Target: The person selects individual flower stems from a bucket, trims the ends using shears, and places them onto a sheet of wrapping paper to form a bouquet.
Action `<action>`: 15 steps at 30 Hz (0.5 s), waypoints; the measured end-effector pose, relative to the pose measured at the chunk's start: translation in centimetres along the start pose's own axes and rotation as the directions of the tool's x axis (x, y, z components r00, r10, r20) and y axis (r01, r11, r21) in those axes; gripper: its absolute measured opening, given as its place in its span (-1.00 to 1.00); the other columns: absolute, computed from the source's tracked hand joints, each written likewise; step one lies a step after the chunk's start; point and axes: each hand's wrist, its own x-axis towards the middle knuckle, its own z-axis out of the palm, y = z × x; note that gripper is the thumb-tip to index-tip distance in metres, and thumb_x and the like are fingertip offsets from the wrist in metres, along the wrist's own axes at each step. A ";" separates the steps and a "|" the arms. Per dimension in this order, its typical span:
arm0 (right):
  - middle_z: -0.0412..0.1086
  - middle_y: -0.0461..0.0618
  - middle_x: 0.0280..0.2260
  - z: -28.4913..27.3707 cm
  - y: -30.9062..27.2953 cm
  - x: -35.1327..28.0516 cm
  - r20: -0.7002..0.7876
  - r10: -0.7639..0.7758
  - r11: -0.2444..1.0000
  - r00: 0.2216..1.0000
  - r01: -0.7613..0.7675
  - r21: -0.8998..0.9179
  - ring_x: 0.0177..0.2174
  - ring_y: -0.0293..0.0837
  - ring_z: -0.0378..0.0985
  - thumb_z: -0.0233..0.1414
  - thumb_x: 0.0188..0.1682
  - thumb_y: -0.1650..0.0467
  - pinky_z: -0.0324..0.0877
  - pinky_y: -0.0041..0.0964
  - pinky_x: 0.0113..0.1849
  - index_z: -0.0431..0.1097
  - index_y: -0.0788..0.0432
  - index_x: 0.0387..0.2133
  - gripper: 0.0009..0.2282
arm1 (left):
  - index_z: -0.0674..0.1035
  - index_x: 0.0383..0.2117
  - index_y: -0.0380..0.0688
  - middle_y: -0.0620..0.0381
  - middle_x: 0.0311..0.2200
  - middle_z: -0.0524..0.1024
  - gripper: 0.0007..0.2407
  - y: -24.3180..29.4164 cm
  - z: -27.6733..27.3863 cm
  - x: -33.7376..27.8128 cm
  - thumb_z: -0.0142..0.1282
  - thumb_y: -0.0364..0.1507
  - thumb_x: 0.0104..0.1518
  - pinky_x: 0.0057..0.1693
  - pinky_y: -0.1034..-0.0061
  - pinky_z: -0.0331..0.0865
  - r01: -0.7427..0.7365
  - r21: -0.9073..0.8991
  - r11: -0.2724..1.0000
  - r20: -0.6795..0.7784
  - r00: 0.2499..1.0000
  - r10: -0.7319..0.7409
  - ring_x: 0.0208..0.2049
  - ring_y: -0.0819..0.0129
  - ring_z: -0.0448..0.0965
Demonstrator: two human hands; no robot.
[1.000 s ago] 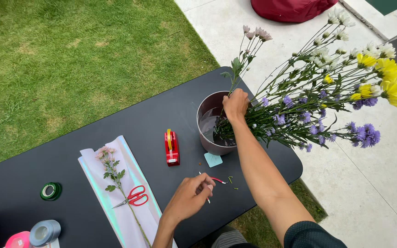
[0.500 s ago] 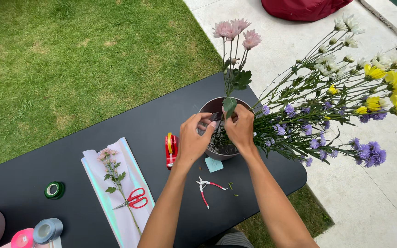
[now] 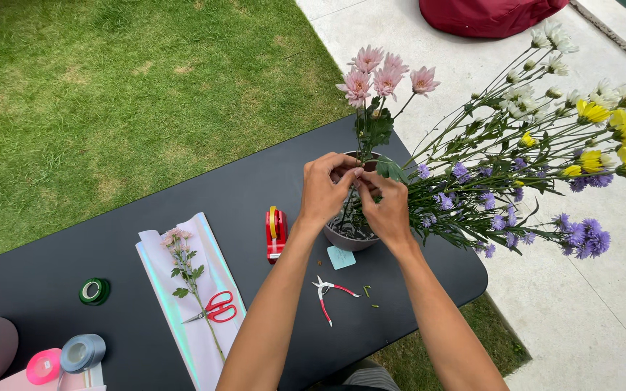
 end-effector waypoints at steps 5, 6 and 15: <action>0.67 0.30 -0.34 0.5 0.6 -0.8 -0.002 0.025 0.999 1.000 -0.025 0.020 -0.40 0.03 0.77 0.20 0.32 0.58 0.61 0.05 -0.26 0.69 0.46 0.05 -0.84 | 0.85 -0.15 -0.18 0.00 -0.37 0.74 -0.94 -0.3 0.0 -0.7 0.43 -0.54 0.33 -0.21 0.50 0.55 -0.003 -0.033 0.999 0.007 1.000 0.003 -0.35 0.24 0.78; 0.65 0.37 -0.28 0.4 0.8 -0.9 -0.003 0.022 0.999 1.000 -0.022 0.024 -0.31 0.18 0.79 0.20 0.31 0.59 0.67 0.13 -0.24 0.65 0.52 0.08 -0.82 | 0.84 -0.14 -0.22 -0.04 -0.36 0.74 -0.94 0.0 -0.1 -0.8 0.41 -0.54 0.36 -0.19 0.49 0.58 0.000 -0.053 0.999 0.002 1.000 0.000 -0.33 0.21 0.79; 0.59 0.32 -0.30 1.6 3.8 -0.1 0.058 -0.003 0.997 0.998 -0.001 0.075 -0.25 0.26 0.79 0.14 0.37 0.56 0.73 0.17 -0.27 0.63 0.42 0.05 -0.86 | 0.80 0.02 -0.27 -0.14 -0.27 0.75 -0.85 -2.0 -1.3 0.4 0.26 -0.60 0.43 -0.19 0.40 0.65 0.004 -0.108 0.994 -0.046 0.999 -0.009 -0.29 0.23 0.80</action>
